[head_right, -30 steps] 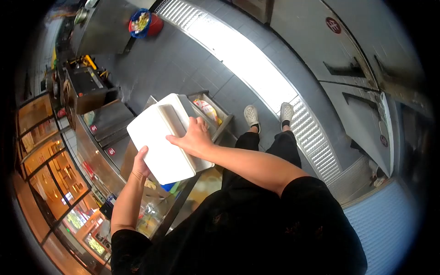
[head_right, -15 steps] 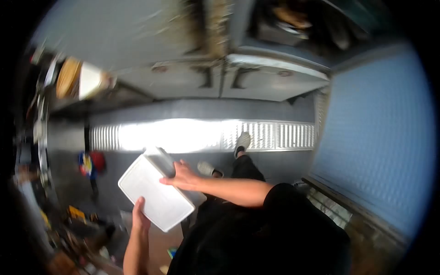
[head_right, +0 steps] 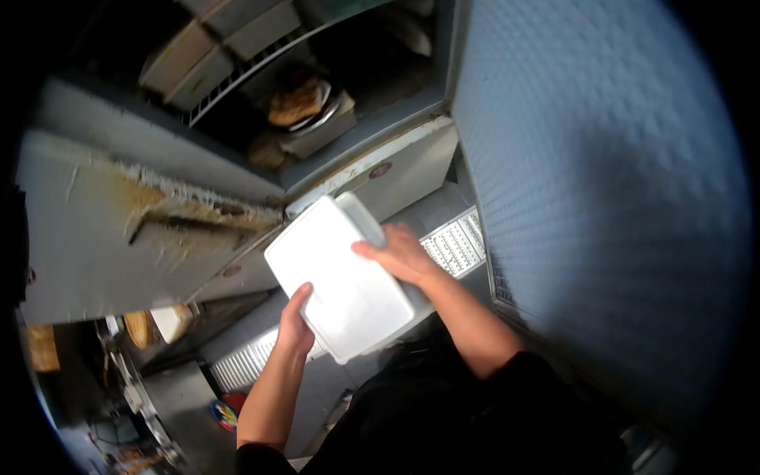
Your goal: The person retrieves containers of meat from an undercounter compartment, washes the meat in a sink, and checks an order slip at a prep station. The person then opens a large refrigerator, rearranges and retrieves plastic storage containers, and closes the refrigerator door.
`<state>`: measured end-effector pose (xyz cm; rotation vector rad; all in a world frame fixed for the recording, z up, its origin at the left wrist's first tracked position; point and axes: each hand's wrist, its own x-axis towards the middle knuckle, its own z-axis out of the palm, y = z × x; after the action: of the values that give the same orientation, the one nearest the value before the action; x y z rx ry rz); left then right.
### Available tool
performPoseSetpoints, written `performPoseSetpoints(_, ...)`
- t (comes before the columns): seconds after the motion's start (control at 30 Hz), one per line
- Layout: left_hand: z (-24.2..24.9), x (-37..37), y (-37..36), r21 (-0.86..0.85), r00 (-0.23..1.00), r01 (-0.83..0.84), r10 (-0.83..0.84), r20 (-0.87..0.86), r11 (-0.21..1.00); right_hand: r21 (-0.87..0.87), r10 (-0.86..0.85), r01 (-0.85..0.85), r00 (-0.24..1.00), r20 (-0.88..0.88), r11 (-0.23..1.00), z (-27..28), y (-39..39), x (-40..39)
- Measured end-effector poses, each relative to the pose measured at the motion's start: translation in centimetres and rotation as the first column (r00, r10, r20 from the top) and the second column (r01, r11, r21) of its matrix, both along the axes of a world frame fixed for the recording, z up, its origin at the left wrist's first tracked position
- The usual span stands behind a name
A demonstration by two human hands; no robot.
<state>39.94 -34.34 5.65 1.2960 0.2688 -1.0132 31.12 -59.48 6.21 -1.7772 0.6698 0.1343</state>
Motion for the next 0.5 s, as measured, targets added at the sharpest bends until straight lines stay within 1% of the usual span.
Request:
performPoseSetpoints(0.03,0.5,0.9,-2.5,0.003,0.999,0.046,-0.046,0.020,0.999,0.036,-0.064,0.063,0.998,0.015,0.997,0.4,-1.9,0.2)
performPoseSetpoints(0.07,0.9,1.7,-4.7,0.006,0.995,0.093,-0.094,0.037,0.996,0.119,-0.097,0.096,0.995,0.009,0.988,3.6,-3.9,0.1)
performPoseSetpoints(0.1,1.3,2.5,-7.0,0.005,0.989,0.136,-0.136,0.055,0.991,0.226,-0.135,0.124,0.990,0.037,0.966,3.9,-5.7,0.1)
performPoseSetpoints(0.17,2.2,4.1,-11.0,-0.009,0.976,0.207,-0.206,0.073,0.978,0.171,-0.259,0.255,0.966,-0.003,0.952,5.9,-8.3,0.0)
performPoseSetpoints(0.2,2.9,4.7,-12.8,-0.021,0.968,0.243,-0.241,0.068,0.970,0.138,-0.328,0.320,0.944,0.038,0.937,4.7,-9.5,0.2)
performPoseSetpoints(0.23,3.4,5.3,-14.5,-0.037,0.958,0.282,-0.279,0.065,0.959,0.262,-0.352,0.337,0.936,0.009,0.904,3.9,-11.0,0.3)
performPoseSetpoints(0.3,3.7,6.6,-17.5,-0.022,0.946,0.320,-0.318,0.064,0.947,0.273,-0.443,0.424,0.897,0.006,0.863,3.3,-13.1,0.5)
performPoseSetpoints(0.4,4.3,8.7,-21.5,0.004,0.929,0.360,-0.359,0.094,0.933,0.389,-0.553,0.495,0.832,0.044,0.777,4.1,-15.4,1.3)
performPoseSetpoints(0.43,4.4,9.3,-22.7,0.014,0.923,0.372,-0.371,0.105,0.928,0.420,-0.567,0.500,0.823,0.043,0.757,4.2,-16.2,1.6)
performPoseSetpoints(0.47,5.3,9.7,-23.9,0.070,0.920,0.378,-0.383,0.085,0.923,0.449,-0.582,0.507,0.812,0.038,0.736,4.2,-17.1,2.1)
performPoseSetpoints(0.5,5.3,10.3,-24.8,0.055,0.918,0.384,-0.387,0.081,0.922,0.480,-0.597,0.514,0.802,0.026,0.711,4.1,-17.9,2.5)
